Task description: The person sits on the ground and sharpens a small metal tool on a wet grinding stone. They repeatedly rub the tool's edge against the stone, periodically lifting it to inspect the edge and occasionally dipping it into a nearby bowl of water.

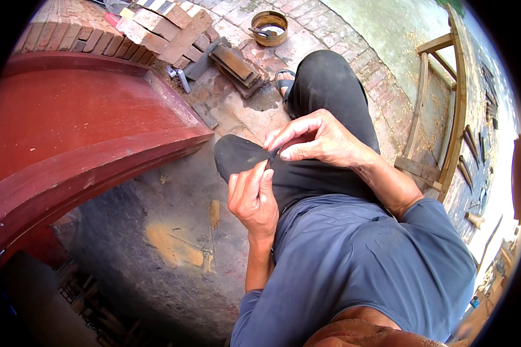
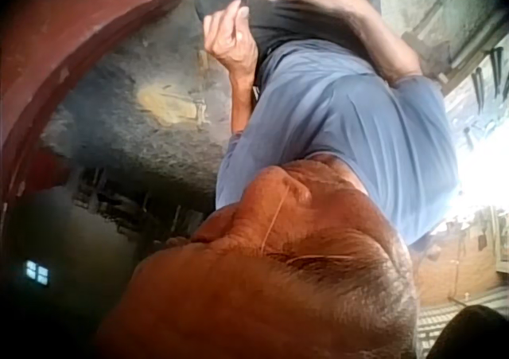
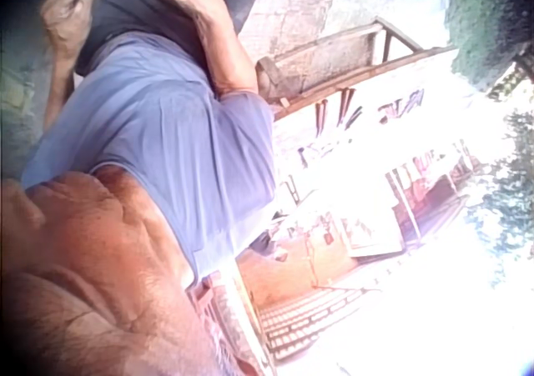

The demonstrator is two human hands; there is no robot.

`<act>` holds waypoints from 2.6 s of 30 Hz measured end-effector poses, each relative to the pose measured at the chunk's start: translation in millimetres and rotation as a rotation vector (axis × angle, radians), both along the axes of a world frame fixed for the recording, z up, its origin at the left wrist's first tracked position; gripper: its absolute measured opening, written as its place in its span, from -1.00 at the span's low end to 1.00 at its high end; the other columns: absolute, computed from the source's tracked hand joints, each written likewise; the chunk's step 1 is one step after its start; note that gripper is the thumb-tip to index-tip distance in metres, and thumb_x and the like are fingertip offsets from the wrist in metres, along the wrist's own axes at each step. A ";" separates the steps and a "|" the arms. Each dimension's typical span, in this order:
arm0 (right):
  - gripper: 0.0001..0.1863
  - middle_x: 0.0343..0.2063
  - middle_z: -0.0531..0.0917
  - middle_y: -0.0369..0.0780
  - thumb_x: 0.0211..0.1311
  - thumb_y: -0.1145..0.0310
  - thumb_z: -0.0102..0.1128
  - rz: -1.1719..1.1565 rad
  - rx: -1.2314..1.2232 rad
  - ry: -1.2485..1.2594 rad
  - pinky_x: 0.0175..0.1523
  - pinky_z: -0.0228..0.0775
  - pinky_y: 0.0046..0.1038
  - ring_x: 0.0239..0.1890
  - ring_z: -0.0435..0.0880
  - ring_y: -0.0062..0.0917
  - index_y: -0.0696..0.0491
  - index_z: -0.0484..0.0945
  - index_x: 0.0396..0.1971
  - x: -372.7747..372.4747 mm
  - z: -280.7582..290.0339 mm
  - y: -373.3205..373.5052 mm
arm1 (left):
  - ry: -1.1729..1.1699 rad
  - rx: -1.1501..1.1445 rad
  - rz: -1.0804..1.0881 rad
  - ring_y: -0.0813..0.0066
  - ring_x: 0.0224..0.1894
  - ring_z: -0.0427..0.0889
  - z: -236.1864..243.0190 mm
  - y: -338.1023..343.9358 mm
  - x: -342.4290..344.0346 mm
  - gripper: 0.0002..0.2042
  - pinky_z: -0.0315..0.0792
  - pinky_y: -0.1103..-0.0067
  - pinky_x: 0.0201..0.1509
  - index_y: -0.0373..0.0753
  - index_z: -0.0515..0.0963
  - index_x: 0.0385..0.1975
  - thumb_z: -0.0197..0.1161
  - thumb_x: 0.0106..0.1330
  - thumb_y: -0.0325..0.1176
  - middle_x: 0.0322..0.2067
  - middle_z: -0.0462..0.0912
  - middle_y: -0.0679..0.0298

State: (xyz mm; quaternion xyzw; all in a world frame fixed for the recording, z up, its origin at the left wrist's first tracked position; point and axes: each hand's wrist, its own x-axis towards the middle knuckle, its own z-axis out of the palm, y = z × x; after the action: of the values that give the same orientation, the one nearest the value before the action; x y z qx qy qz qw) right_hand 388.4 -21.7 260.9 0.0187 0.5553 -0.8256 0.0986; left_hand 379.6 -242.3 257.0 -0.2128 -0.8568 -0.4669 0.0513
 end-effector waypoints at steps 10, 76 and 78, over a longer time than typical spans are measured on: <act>-0.67 0.02 0.85 -0.22 0.31 0.50 0.52 -0.029 -0.019 -0.113 0.35 0.52 -0.39 0.17 0.74 -0.56 0.16 0.80 0.07 -0.5 6.7 1.5 | -0.008 -0.022 0.004 0.28 -0.31 0.58 -0.8 -1.8 2.0 -0.86 0.47 0.39 -0.19 -0.37 0.77 -0.10 0.46 0.41 -0.51 -0.34 0.76 0.19; -0.78 -0.03 0.84 -0.13 0.32 0.60 0.48 -0.060 -0.044 0.040 0.25 0.57 -0.42 0.11 0.75 -0.48 0.25 0.83 -0.05 -2.5 -28.4 6.5 | -0.045 -0.069 0.070 0.39 -0.29 0.63 -10.2 3.9 5.1 -0.86 0.51 0.45 -0.18 -0.38 0.78 -0.07 0.39 0.51 -0.46 -0.38 0.76 0.23; -0.78 -0.03 0.85 -0.15 0.34 0.58 0.48 -0.086 -0.055 0.025 0.20 0.57 -0.46 0.10 0.75 -0.51 0.24 0.84 -0.05 -2.9 -28.0 7.0 | -0.057 -0.055 0.079 0.39 -0.29 0.63 -10.6 4.3 5.3 -0.85 0.52 0.46 -0.18 -0.38 0.78 -0.06 0.38 0.52 -0.46 -0.38 0.76 0.23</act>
State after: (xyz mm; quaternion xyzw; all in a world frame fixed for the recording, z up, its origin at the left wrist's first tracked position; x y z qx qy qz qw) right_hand 385.5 -14.7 232.9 0.0297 0.5322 -0.8442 0.0564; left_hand 384.8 -238.1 246.5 -0.1670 -0.8781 -0.4467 0.0396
